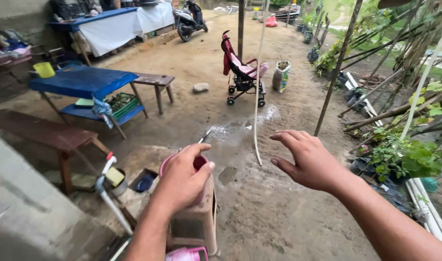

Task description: The recorder uses various tools to repair and adjust parts of a scooter and its storage area.

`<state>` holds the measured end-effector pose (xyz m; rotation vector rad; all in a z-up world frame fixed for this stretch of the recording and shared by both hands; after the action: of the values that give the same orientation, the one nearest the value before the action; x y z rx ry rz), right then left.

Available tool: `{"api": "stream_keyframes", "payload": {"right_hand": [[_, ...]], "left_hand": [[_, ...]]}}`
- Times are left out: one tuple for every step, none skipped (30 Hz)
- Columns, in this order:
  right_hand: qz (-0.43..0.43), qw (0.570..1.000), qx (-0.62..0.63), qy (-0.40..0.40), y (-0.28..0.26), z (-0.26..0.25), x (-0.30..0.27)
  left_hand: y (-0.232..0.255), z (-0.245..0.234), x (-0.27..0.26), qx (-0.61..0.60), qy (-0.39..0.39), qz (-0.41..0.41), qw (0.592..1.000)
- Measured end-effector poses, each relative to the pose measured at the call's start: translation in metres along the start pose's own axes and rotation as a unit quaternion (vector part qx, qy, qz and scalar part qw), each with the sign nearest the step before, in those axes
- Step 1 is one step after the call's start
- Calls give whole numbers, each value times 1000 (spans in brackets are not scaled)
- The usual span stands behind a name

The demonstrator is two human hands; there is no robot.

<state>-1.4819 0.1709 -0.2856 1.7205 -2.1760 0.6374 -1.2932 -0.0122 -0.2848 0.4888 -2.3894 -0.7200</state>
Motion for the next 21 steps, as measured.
{"api": "stream_keyframes", "payload": {"right_hand": [[4,1000,-1,1,15,7,13],[30,1000,-1,-5,35,12,25],[55,998,0,-12,56,15,37],[57,998,-2,-11,72,21,52],[58,998,3,-6,88,26,67],[60,998,10,0,103,32,83],[61,998,11,0,119,38,101],[58,998,13,-3,134,46,117],[55,998,16,-7,149,56,134],[51,999,17,-8,164,64,151],[43,999,27,-6,178,73,169],[31,999,37,-4,192,82,190],[23,999,39,-6,208,93,209],[18,999,39,-10,225,105,232],[14,999,40,-15,241,117,254],[-1,999,45,-21,255,131,275],[-10,998,46,-30,270,145,296],[-20,998,47,-35,287,154,321],[-36,997,50,-36,302,164,345],[-49,996,71,-34,311,177,370],[-62,993,92,-33,318,189,396]], "left_hand": [[-14,9,21,-1,-3,3,1000],[-27,19,43,-33,-4,-13,999],[-39,30,64,-66,-6,-29,997],[-45,38,85,-68,-6,-26,997],[-54,48,105,-81,-15,-45,996],[-64,55,126,-93,-23,-65,993],[-68,59,148,-92,-24,-65,993],[-73,63,168,-83,-20,-70,994],[-80,68,188,-74,-16,-75,994],[-87,73,207,-73,-12,-79,994],[-97,79,226,-65,-8,-95,993],[-108,84,245,-57,0,-112,992],[-123,92,264,-56,7,-117,992],[-138,100,283,-43,13,-123,991],[-153,107,301,-30,19,-130,991],[-171,114,313,-28,31,-142,989],[-185,120,327,-27,48,-137,989],[-196,124,346,-25,66,-127,989],[-201,126,363,-20,80,-134,987],[-214,126,376,-16,76,-175,982],[-227,125,388,-14,73,-215,974]]}}
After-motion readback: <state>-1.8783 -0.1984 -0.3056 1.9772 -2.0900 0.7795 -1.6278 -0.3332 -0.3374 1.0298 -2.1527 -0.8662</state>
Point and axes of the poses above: each hand's wrist, its own x-axis towards the middle knuckle, its own z-axis out of the palm, y = z × x, the point moved 7 cm from there along x, towards the middle knuckle
